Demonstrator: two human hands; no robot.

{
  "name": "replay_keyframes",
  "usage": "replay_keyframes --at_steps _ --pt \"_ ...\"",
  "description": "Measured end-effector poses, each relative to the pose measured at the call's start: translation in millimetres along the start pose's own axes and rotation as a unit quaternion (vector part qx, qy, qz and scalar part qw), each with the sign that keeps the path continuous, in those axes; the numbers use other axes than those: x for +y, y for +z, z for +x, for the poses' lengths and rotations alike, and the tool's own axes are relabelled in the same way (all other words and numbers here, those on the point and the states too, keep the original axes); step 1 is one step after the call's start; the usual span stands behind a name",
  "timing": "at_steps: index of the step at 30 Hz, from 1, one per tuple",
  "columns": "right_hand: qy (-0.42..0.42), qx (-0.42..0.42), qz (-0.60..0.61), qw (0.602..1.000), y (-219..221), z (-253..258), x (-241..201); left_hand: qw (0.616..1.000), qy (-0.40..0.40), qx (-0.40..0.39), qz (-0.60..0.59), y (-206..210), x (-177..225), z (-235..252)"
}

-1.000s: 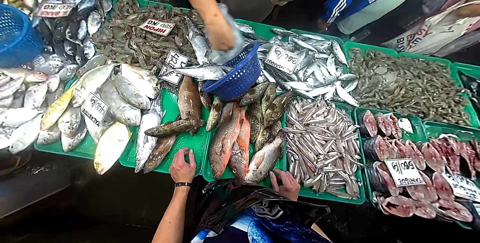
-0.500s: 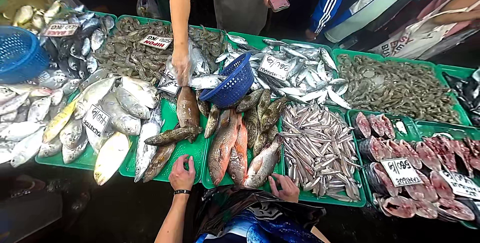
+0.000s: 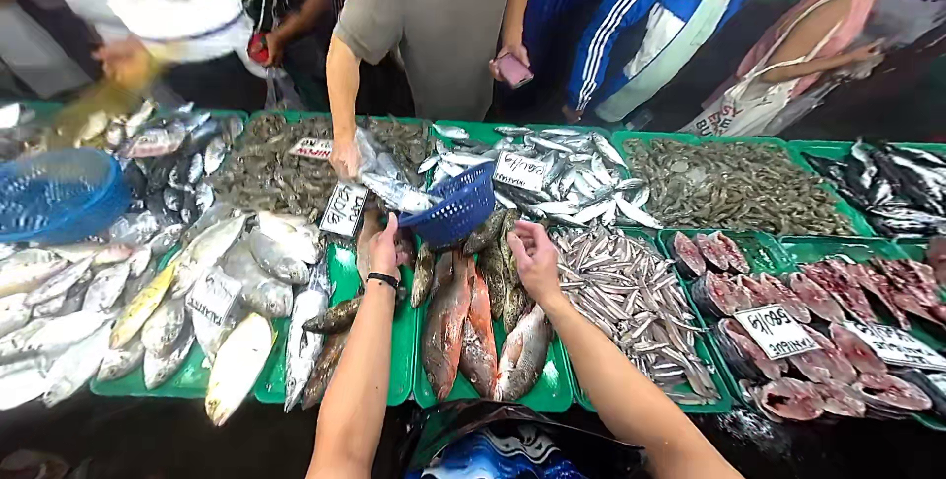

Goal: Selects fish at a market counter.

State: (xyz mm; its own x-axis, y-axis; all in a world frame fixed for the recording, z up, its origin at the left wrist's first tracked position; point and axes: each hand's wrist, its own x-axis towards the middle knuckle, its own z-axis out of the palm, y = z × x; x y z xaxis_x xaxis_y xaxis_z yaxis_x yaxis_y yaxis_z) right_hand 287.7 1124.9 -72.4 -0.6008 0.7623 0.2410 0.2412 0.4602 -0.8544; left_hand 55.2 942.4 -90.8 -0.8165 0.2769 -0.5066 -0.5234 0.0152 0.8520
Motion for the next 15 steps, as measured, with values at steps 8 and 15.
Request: replay_keyframes --at_steps 8,15 --pt "0.185 0.078 0.076 0.977 58 55 1 0.993 0.05 -0.045 0.098 42 -18 39" --pt "0.24 0.055 -0.006 0.969 65 27 18 0.982 0.164 0.003 0.095 24 11 54"
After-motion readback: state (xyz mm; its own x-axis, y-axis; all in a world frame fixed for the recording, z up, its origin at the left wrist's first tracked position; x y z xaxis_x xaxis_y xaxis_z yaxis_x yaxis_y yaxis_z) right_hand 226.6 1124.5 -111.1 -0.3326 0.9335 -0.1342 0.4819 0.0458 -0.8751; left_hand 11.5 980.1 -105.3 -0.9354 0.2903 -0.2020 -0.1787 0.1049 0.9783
